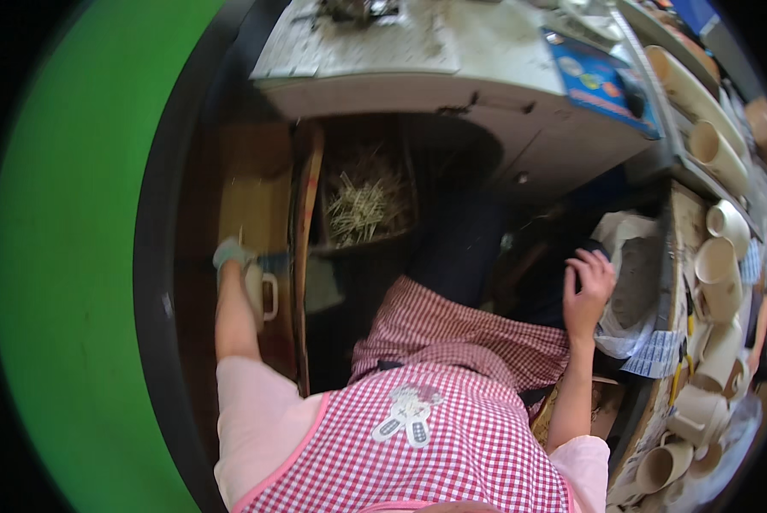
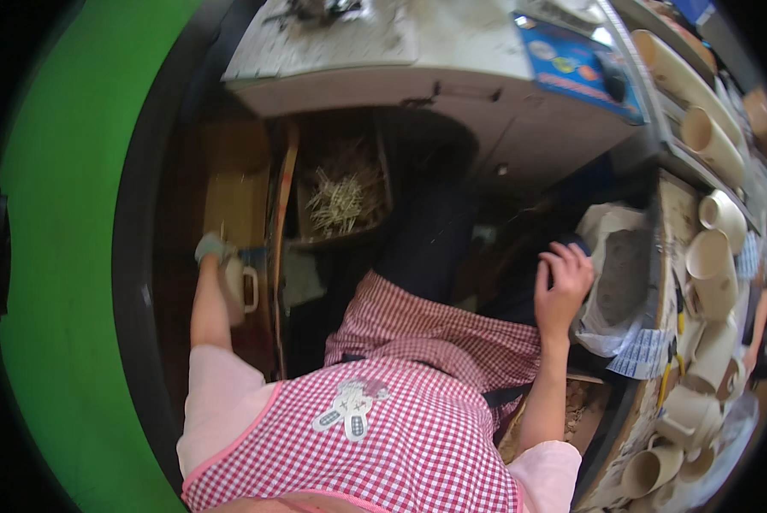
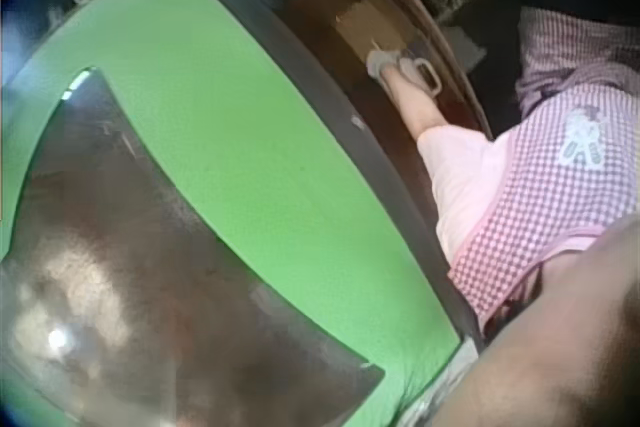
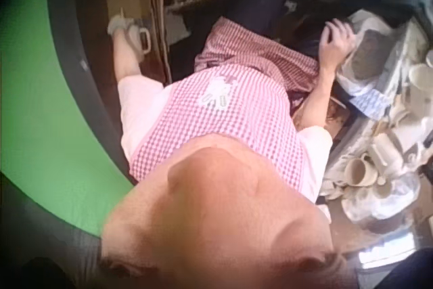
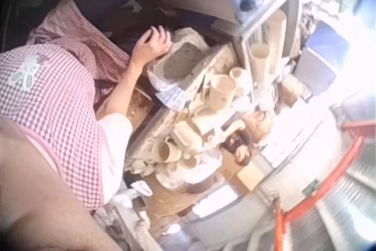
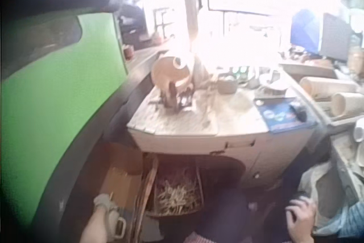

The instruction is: The person repeatedly picks up beige ceramic pitchers, uses a small tool to scrape the interior rim, and rubs the exterior with a sanding pad. They handle each pitcher one at a time, rotate it to access different sides, and place it back on the workbench.

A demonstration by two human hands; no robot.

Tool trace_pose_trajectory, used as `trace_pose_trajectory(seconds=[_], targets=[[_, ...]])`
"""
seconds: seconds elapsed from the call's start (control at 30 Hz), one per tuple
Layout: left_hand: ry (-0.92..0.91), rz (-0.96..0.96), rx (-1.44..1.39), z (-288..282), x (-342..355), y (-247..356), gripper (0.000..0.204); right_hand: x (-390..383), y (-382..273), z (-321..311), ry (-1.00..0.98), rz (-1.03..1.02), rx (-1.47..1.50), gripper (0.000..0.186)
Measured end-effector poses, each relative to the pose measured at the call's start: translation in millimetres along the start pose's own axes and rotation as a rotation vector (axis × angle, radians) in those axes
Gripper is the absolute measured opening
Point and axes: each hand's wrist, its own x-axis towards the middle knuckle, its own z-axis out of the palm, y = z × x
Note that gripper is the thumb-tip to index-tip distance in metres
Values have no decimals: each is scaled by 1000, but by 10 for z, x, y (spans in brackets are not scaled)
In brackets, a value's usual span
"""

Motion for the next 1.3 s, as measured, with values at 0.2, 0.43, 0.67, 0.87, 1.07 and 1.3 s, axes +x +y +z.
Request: trace_pose_trajectory(seconds=[0.2, 0.43, 0.67, 0.87, 1.07, 1.3], targets=[[548, 566, -497, -1344, -1564, 231, 47, 9, -517, -302, -159, 358, 563, 17], [-303, 1178, -1224, -1994, -3254, 1522, 53, 280, -1267, -322, -580, -175, 1484, 78], [2, 1474, -1142, -1173, -3767, 2558, 17, -246, 299, -852, 140, 243, 506, 22], [46, 1215, -1117, -1153, -3821, 2553, 16, -314, 2705, -1429, 201, 269, -330, 19], [146, 897, -1151, -925, -3804, 2278, 48, -236, 3374, -1366, -54, 221, -216, 24], [-65, 787, -1516, -1165, -3772, 2155, 31, -62, 3429, -1509, -336, 580, 72, 35]])
